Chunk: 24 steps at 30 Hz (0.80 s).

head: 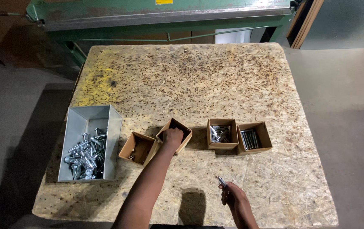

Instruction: The person picks bolts from a metal bin and washers from a small cardboard box, then threads the washers onto the bolts by hand. The assembled fasteners are placed into a separate cardboard box. The process is repeated continuously throughout the clip.

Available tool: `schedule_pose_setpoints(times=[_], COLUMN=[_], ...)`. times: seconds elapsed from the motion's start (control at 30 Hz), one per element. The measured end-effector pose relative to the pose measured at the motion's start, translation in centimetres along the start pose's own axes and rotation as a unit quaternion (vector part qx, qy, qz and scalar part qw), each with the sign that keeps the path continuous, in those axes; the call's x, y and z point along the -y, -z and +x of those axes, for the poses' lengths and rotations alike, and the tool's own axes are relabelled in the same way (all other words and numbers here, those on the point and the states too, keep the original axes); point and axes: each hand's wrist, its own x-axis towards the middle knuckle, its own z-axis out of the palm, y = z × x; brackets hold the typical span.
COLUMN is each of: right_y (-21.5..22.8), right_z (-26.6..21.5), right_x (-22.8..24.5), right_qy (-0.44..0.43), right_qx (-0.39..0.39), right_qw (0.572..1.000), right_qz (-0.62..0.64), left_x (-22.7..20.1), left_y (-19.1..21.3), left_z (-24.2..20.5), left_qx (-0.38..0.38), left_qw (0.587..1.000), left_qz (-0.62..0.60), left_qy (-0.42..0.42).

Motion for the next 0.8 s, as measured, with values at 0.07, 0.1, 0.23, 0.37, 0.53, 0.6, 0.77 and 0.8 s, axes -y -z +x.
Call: schedule_pose_setpoints(times=[0.07, 0.1, 0.23, 0.37, 0.53, 0.6, 0.77, 0.8], right_y=[0.1, 0.2, -0.2, -0.5, -1.2, -2.2, -3.1, -3.3], right_z=[0.1, 0.0, 0.3, 1.0, 1.2, 0.4, 1.4, 1.7], right_x=[0.2, 0.1, 0.3, -0.3, 0.0, 1.0, -0.6, -1.2], right_qy=[-0.004, -0.01, -0.011, -0.012, -0.031, -0.03, 0.012, 0.019], right_qx=[-0.004, -0.009, 0.007, 0.025, 0.037, 0.033, 0.065, 0.075], right_qw=[1.0, 1.0, 1.0, 0.999, 0.998, 0.997, 0.996, 0.996], right_qz=[-0.006, -0.012, -0.024, -0.026, -0.04, -0.061, -0.054, -0.039], left_x=[-0.1, -0.2, 0.6, 1.0, 2.1, 2.7, -1.6, -3.0], left_y=[-0.7, -1.2, -2.7, -2.2, 1.1, 0.7, 1.6, 1.1], left_z=[0.4, 0.5, 1.5, 0.8, -4.3, -5.3, -16.4, -18.2], left_qx=[-0.009, -0.016, -0.033, 0.017, -0.015, -0.208, -0.371, -0.387], left_qw=[1.0, 0.999, 0.999, 0.996, 0.976, 0.901, 0.774, 0.739], left_qz=[-0.019, -0.037, -0.023, -0.08, -0.216, -0.381, -0.505, -0.541], left_qy=[0.016, 0.031, 0.022, 0.024, 0.009, -0.017, -0.092, -0.104])
